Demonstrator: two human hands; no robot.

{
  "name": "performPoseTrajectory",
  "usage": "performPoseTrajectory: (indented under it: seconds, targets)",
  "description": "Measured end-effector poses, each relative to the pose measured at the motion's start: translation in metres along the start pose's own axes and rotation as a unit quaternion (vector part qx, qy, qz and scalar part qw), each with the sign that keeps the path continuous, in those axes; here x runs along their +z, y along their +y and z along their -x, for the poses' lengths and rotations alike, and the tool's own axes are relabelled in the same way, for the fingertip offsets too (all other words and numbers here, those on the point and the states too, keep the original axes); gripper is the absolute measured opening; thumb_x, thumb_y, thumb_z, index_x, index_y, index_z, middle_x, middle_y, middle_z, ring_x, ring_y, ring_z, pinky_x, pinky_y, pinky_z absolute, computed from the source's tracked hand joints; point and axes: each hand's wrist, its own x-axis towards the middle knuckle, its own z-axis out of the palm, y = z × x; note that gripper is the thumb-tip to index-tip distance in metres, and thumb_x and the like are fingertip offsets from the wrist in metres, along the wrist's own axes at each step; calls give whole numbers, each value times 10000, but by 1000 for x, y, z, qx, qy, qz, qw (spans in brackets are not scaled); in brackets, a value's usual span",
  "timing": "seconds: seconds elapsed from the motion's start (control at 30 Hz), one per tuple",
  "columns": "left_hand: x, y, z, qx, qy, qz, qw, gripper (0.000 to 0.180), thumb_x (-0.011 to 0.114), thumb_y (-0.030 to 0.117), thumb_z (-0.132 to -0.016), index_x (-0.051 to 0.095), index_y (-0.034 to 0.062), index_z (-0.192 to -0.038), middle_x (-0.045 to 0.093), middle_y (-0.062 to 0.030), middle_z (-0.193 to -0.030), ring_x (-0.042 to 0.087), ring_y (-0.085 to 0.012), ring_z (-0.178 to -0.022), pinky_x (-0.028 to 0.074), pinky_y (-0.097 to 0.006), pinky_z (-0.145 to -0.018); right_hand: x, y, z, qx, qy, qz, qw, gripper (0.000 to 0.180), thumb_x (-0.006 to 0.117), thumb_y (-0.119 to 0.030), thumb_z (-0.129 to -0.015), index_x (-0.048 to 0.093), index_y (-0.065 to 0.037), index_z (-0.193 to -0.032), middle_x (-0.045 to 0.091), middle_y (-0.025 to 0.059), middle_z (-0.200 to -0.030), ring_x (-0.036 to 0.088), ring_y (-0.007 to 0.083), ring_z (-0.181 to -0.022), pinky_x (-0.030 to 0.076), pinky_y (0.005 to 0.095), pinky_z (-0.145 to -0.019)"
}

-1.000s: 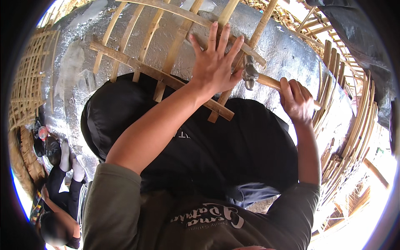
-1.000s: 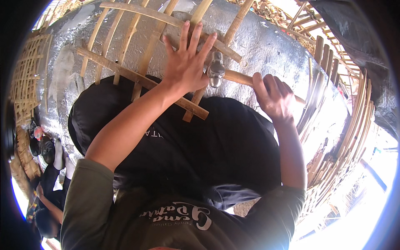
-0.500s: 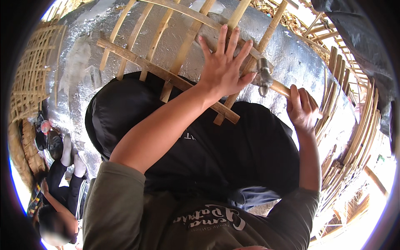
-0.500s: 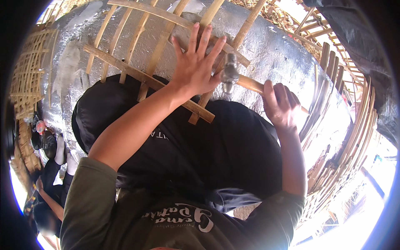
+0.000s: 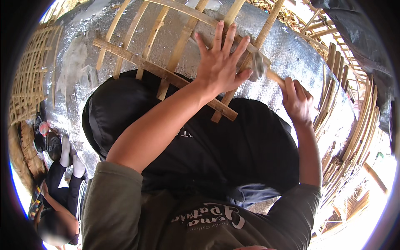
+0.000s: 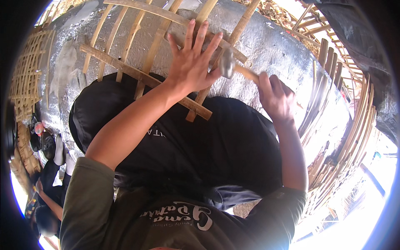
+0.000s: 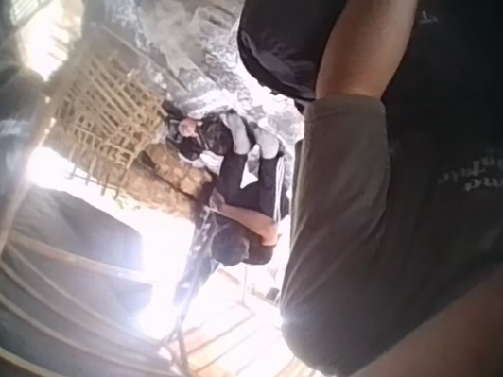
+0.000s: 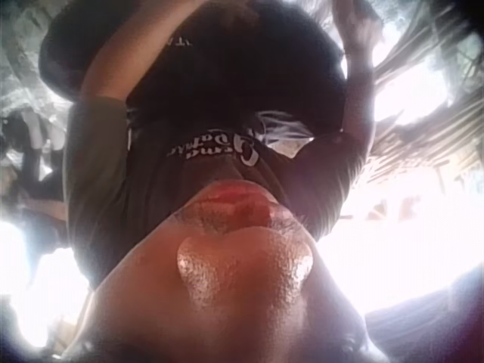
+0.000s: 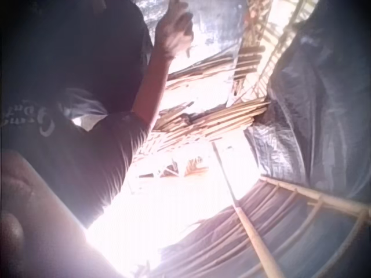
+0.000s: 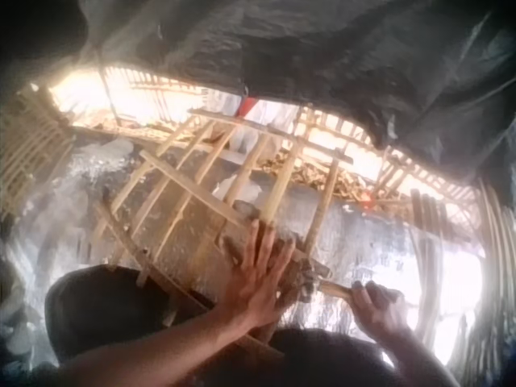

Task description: The person aligns bamboo strips on a wooden frame and secures the intersections using a hammer and small nails to form a grid pattern.

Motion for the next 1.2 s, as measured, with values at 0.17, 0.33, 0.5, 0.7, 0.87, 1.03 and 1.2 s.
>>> performPoseTrajectory:
  seconds: [0.17, 0.33, 0.5, 0.7, 0.87, 1.03, 1.2]
  targets:
    - [-2, 3, 4, 9, 5, 9, 1000, 785, 577, 537, -812, 344, 179, -1469, 218, -210, -1526, 109, -445, -1433, 226, -826, -920, -4, 10, 7, -48, 19, -29, 998, 211, 641, -206, -904, 589, -59, -1046, 637, 93, -803, 654, 250, -616, 547, 342, -517]
    - [0, 1, 3, 6, 12, 5, 1000, 788, 594, 518, -793, 353, 179, -1463, 235, -209, -1518, 122, -441, -1431, 227, -825, -921, -13, 14, -4, -48, 22, -2, 999, 152, 620, -184, -916, 578, -61, -993, 622, 83, -744, 638, 235, -582, 533, 333, -506]
    - [0, -1, 1, 9, 26, 6, 1000, 805, 621, 501, -776, 353, 180, -1463, 223, -203, -1527, 124, -442, -1430, 229, -825, -920, -12, 8, -6, -19, -36, 17, 999, 169, 627, -204, -913, 584, -40, -915, 638, 95, -734, 647, 222, -568, 533, 339, -484]
    - [1, -1, 1, -2, 8, 5, 1000, 818, 599, 557, -783, 349, 187, -1468, 202, -189, -1539, 88, -431, -1442, 212, -833, -916, -11, -5, -15, -9, -33, 65, 997, 147, 647, -215, -873, 525, -136, -897, 534, 16, -693, 596, 153, -505, 502, 313, -422]
    - [0, 2, 1, -8, -6, -9, 1000, 774, 540, 595, -832, 345, 207, -1473, 217, -178, -1539, 67, -420, -1448, 205, -834, -923, -13, -11, -12, 22, -34, 21, 999, 119, 602, -251, -916, 528, -159, -900, 528, 14, -678, 601, 175, -482, 494, 327, -400]
    - [1, 3, -1, -2, -2, -19, 1000, 727, 492, 598, -867, 353, 217, -1470, 219, -177, -1538, 75, -415, -1449, 207, -833, -925, -19, -14, -10, 42, -44, -11, 998, 140, 559, -251, -961, 535, -113, -950, 618, 66, -735, 647, 260, -564, 535, 362, -459]
    - [2, 3, -4, -4, 3, -24, 1000, 753, 520, 598, -843, 346, 223, -1473, 228, -162, -1538, 94, -409, -1447, 216, -828, -928, -18, -11, -12, 6, -25, 25, 999, 131, 611, -226, -926, 547, -115, -956, 613, 45, -742, 639, 220, -545, 525, 333, -454]
